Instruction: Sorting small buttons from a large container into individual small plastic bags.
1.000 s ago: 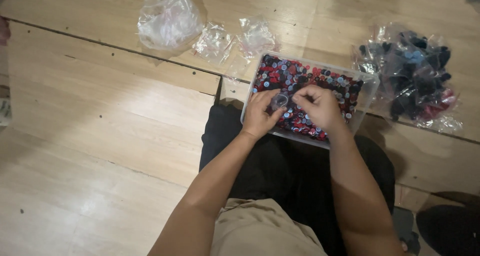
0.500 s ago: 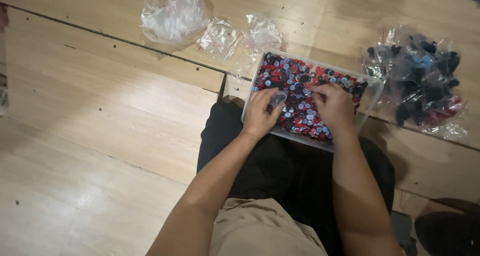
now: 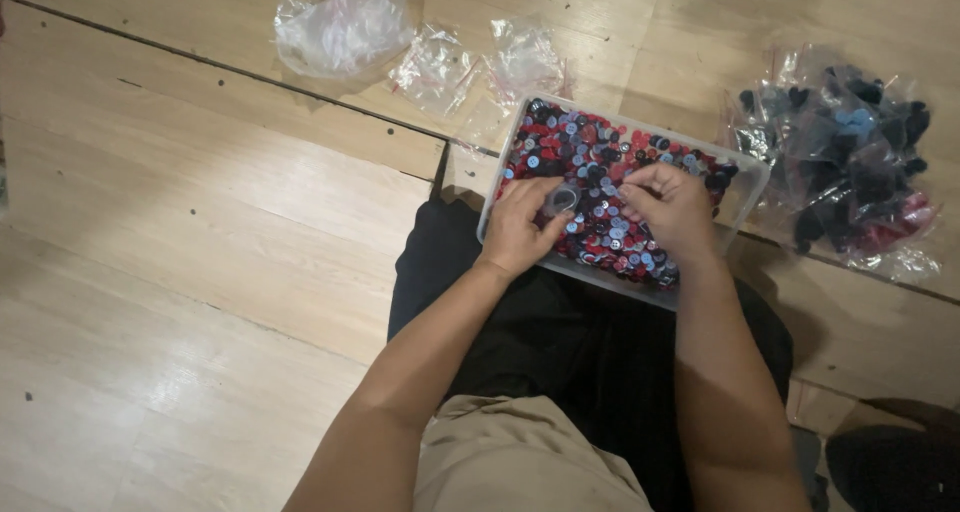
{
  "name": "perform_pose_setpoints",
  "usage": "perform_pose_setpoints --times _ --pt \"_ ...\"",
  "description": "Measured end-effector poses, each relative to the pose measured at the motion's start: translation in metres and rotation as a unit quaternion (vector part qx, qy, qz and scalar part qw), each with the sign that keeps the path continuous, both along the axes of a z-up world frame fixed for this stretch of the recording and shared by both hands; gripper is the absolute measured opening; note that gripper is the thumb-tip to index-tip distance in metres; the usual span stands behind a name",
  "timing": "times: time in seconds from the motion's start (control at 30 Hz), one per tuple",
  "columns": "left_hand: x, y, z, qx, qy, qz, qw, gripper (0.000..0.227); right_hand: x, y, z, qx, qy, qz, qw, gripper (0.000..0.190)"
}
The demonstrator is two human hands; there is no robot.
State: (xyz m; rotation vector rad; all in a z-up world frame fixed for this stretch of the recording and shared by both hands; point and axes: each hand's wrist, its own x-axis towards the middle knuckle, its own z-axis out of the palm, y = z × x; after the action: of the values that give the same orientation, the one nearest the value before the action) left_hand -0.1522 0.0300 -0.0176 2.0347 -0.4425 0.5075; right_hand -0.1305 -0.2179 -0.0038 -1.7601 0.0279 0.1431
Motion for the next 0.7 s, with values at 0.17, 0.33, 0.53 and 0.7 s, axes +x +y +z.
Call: perform_pose_setpoints --times 0.17,0.33,0.53,0.7 --pt "-0.002 0.002 0.003 -0.011 0.013 -0.036 0.999 0.046 -0.003 0.004 0.004 0.061 0.029 -0.016 0.998 0.021" --pt "-0.002 0.003 0.002 -0.036 0.015 -0.054 0.998 0.048 -0.007 0.015 0.02 0.005 -0.013 -0.012 1.0 0.017" --pt "-0.003 0.004 0.009 -0.041 0.022 -0.073 0.996 0.051 -0.016 0.045 0.061 -0.067 -0.111 0.073 0.989 0.016" --pt "-0.001 0.004 0.0 -0.041 -0.032 -0.009 0.999 0.047 0.0 0.04 0.031 -0.335 -0.244 0.002 0.91 0.017"
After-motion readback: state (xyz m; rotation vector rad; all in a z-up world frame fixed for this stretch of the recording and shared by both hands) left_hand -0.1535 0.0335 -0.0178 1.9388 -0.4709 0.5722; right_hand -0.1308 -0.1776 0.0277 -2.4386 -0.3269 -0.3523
